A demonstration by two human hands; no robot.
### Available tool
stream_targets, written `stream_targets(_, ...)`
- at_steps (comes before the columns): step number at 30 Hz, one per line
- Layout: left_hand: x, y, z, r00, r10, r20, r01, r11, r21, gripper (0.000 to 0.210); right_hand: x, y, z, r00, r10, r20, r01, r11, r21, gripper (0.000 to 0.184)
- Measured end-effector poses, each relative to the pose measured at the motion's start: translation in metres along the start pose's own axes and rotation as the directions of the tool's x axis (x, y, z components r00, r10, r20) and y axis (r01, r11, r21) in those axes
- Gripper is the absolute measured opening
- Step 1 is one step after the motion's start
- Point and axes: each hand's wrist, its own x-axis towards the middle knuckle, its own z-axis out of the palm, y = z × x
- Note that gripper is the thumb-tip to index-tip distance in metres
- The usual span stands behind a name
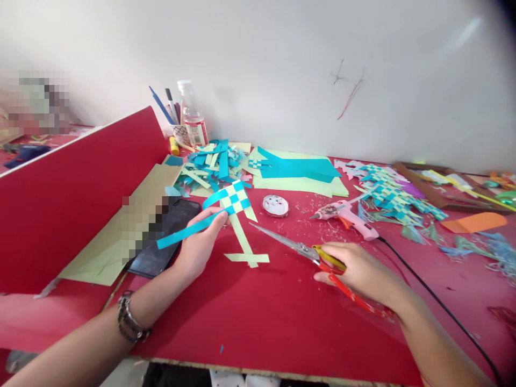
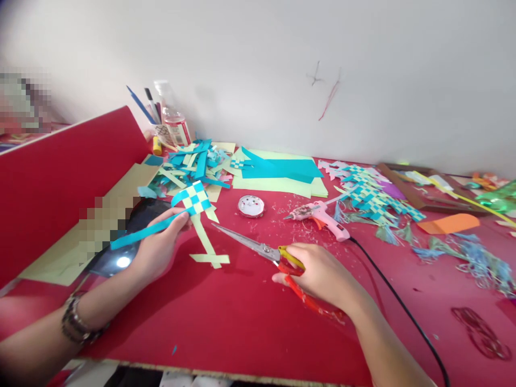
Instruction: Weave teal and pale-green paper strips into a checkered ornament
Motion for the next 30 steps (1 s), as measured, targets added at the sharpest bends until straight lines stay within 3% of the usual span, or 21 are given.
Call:
stream_targets(4, 0.002, 0.000, 0.000, 0.997, -0.070, 0.015, 0.071, 0.986, -0.152, 0.016, -0.001, -0.002, 0.002, 1.000, -0.021, -0.006, 0.021, 1.000, 0.008, 0.032)
stream_targets(8, 0.000, 0.001, 0.001, 0.985, -0.166, 0.048, 0.173, 0.958, -0.229, 0.017, -0.003, -0.002, 0.006, 0.999, -0.023, 0.041, 0.024, 0.999, -0.028, 0.046)
stream_targets(12, -0.002, 0.002, 0.003, 0.987, -0.150, 0.062, 0.160, 0.959, -0.236, 0.017, -0.006, 0.004, 0.011, 0.999, 0.002, 0.038, 0.001, 0.997, -0.072, 0.069)
stream_targets(15, -0.002, 0.002, 0.003, 0.990, -0.126, 0.060, 0.136, 0.964, -0.228, 0.016, -0.006, 0.007, 0.011, 0.999, 0.008, 0.039, -0.006, 0.998, -0.066, 0.072)
stream_targets(30, -0.003, -0.003, 0.001, 0.995, -0.078, 0.059, 0.088, 0.978, -0.192, 0.016, -0.001, -0.009, 0.001, 0.995, -0.022, 0.101, 0.012, 0.994, 0.106, 0.031)
